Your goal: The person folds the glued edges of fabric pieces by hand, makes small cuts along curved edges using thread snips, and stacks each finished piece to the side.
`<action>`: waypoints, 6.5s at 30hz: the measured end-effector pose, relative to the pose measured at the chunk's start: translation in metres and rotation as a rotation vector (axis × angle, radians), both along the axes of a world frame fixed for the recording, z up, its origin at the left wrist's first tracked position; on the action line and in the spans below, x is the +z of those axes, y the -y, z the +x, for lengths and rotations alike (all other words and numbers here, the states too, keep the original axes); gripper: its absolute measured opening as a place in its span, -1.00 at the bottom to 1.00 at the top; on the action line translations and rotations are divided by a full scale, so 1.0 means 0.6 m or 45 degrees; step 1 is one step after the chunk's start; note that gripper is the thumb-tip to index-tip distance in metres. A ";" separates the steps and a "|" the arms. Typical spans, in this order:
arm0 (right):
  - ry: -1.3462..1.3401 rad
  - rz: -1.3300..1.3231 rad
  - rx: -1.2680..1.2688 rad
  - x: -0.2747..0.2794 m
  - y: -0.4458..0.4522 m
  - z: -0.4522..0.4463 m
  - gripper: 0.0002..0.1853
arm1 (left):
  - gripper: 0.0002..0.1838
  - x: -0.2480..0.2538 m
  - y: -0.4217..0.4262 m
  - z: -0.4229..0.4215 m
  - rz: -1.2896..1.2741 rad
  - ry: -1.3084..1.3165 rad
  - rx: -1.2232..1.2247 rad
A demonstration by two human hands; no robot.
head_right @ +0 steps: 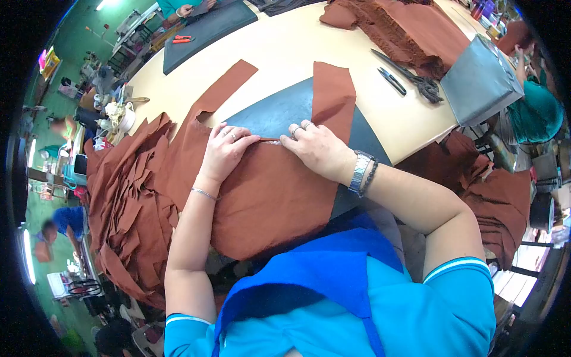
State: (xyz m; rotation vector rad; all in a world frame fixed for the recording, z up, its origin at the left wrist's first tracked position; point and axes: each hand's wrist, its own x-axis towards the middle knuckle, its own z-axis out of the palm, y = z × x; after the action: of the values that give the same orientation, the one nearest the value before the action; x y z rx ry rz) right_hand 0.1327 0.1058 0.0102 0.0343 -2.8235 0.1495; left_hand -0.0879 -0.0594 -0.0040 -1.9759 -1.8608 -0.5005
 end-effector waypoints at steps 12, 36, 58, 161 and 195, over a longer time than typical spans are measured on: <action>0.251 0.115 -0.132 0.021 0.030 -0.044 -0.49 | -0.81 -0.014 0.001 -0.004 0.007 0.085 0.114; -0.512 0.150 -0.430 0.078 -0.162 -0.027 -0.63 | -0.20 0.071 0.086 0.121 -0.529 0.317 0.019; -0.145 -0.327 0.123 -0.029 -0.101 -0.012 -0.69 | -0.81 -0.004 -0.004 0.175 0.043 0.729 0.340; 0.366 -0.058 0.211 0.041 0.120 0.006 -0.25 | -0.82 0.022 0.199 0.106 -0.269 0.115 0.324; 0.037 -1.451 0.276 0.040 0.116 -0.077 -0.42 | -0.55 0.147 0.593 0.123 1.540 2.202 1.018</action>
State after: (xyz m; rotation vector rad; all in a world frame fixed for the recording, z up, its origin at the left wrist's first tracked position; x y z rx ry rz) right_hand 0.0863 0.0361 0.0342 0.0764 -2.3334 1.7278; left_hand -0.0142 -0.4149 0.0843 0.3911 -1.7170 -2.5524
